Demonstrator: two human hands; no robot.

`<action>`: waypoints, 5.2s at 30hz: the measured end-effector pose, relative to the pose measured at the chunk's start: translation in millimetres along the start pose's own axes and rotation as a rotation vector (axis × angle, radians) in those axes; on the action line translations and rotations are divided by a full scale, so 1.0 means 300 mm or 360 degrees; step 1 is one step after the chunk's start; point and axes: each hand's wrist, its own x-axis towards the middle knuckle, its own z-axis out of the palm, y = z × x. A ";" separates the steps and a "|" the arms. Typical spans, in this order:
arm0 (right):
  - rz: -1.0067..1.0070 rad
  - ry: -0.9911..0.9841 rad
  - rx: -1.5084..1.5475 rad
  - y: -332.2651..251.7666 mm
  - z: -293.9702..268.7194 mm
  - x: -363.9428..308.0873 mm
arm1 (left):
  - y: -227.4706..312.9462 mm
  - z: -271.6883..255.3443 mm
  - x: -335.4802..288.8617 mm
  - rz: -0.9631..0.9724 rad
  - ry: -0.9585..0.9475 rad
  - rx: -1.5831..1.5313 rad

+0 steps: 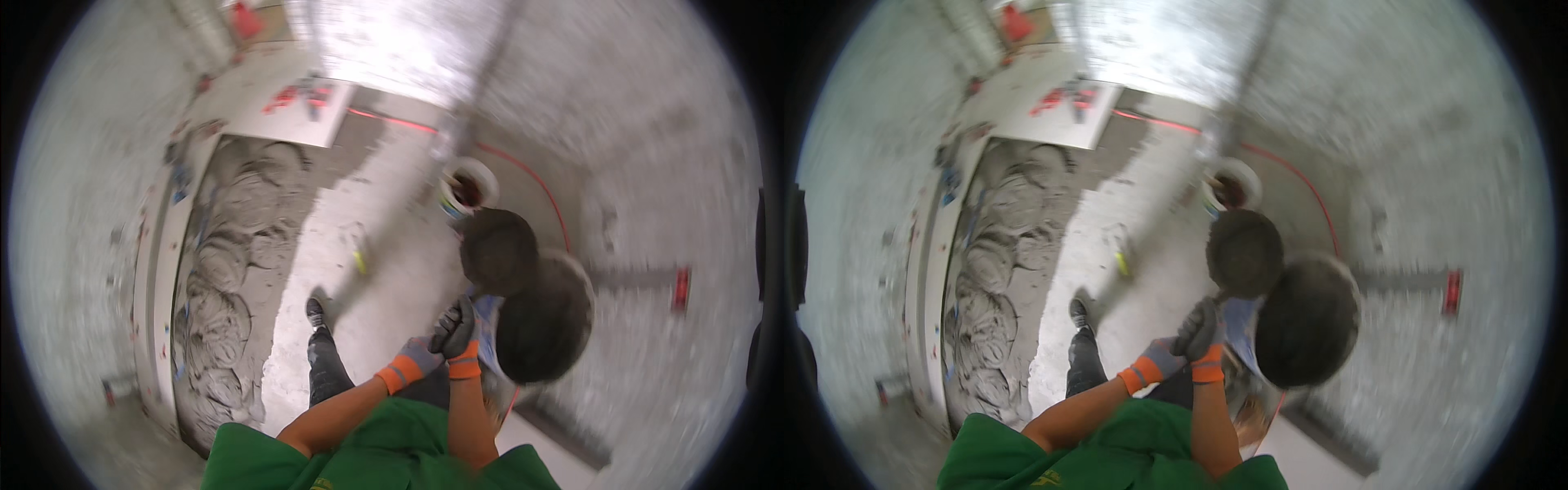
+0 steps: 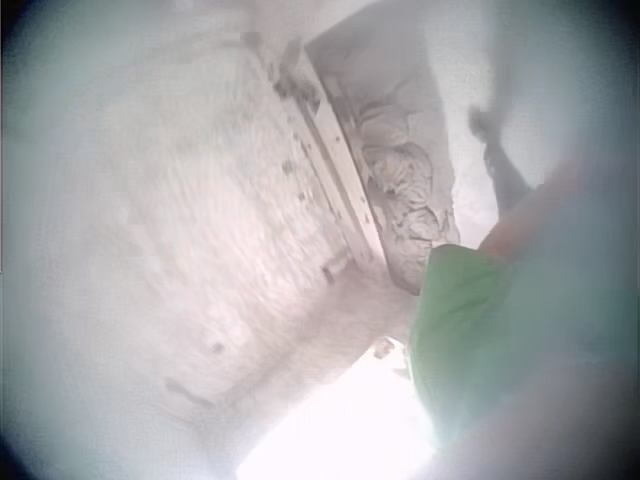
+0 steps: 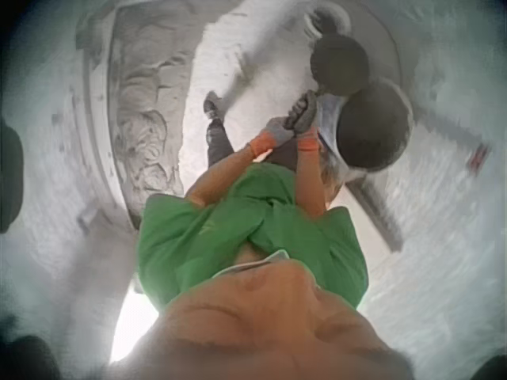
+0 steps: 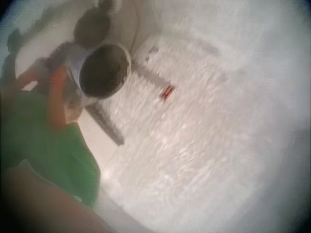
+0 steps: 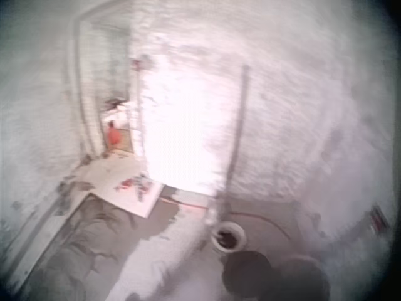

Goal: The person scoops wet cement from a bucket using a trowel and spreads it onto the floor in a construction room. The person repeatedly moves between the bucket and the floor, depositing and smoothing the cement in sections.

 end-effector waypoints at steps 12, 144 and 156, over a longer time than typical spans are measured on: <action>0.0159 0.0959 0.0470 -0.316 -1.288 0.185 | -0.287 0.996 0.542 -0.1543 -0.1250 -0.0818; 0.1082 0.0143 0.0549 -0.248 -1.411 1.051 | -0.155 0.659 1.284 0.0544 0.0409 0.0898; 0.0935 -0.0595 0.0345 -0.536 -1.416 0.741 | -0.222 0.663 1.312 0.0395 0.0600 0.0986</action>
